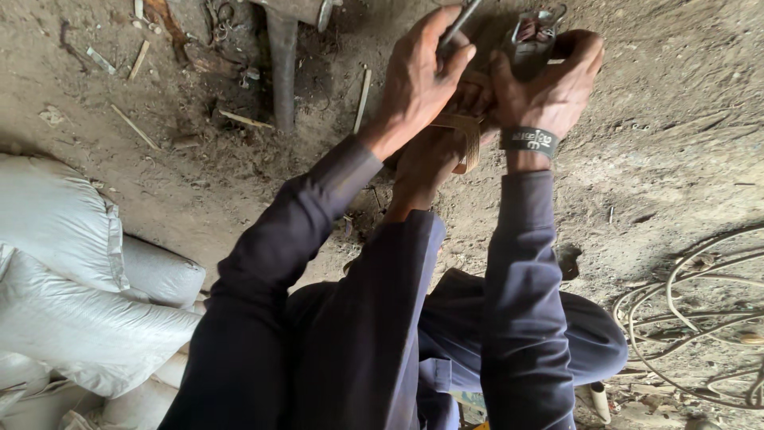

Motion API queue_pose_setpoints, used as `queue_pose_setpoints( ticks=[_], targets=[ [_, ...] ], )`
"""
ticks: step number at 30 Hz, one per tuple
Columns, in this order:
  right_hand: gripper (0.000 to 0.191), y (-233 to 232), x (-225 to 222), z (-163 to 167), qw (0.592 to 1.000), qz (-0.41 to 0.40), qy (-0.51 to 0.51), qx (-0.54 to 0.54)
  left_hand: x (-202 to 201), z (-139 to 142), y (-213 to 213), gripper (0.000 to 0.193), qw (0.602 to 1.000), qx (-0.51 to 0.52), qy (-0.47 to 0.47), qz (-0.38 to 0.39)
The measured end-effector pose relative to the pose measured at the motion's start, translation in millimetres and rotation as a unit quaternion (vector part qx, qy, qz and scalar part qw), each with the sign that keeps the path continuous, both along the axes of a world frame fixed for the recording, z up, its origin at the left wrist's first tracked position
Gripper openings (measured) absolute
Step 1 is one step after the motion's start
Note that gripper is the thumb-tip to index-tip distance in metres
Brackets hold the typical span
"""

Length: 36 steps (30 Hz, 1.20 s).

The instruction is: The person sits on the ground and uses a hammer and a metal rod to repeatedly strike a small cylindrical electrical component. They also use a screwdriver to adjust parts of the component while seated.

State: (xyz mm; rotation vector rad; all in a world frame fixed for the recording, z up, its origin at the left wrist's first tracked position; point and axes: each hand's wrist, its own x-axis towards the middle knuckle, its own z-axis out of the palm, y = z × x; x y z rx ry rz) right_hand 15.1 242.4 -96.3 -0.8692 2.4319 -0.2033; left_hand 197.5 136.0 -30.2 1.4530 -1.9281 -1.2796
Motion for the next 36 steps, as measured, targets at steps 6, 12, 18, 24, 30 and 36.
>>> queue_pose_setpoints(
  ticks=[6,12,18,24,30,36],
  targets=[
    [0.076,0,-3,22,0.981,-0.050,-0.114,-0.147,25,74,-2,0.033,0.992,-0.061,-0.041,-0.101],
    [0.063,-9,2,40,0.975,-0.036,-0.085,-0.202,55,122,9,0.045,0.949,-0.031,-0.194,-0.248],
    [0.058,0,14,30,0.961,-0.002,-0.023,-0.276,57,123,10,0.053,0.943,-0.007,-0.191,-0.273],
    [0.053,-2,13,34,0.959,-0.048,-0.108,-0.258,52,130,11,0.060,0.942,-0.029,-0.191,-0.275],
    [0.051,-9,12,49,0.959,-0.056,-0.114,-0.253,44,146,-1,0.056,0.914,-0.081,-0.244,-0.313],
    [0.053,-8,14,39,0.952,-0.041,-0.087,-0.291,34,155,-8,0.053,0.906,-0.080,-0.263,-0.322]
  ],
)
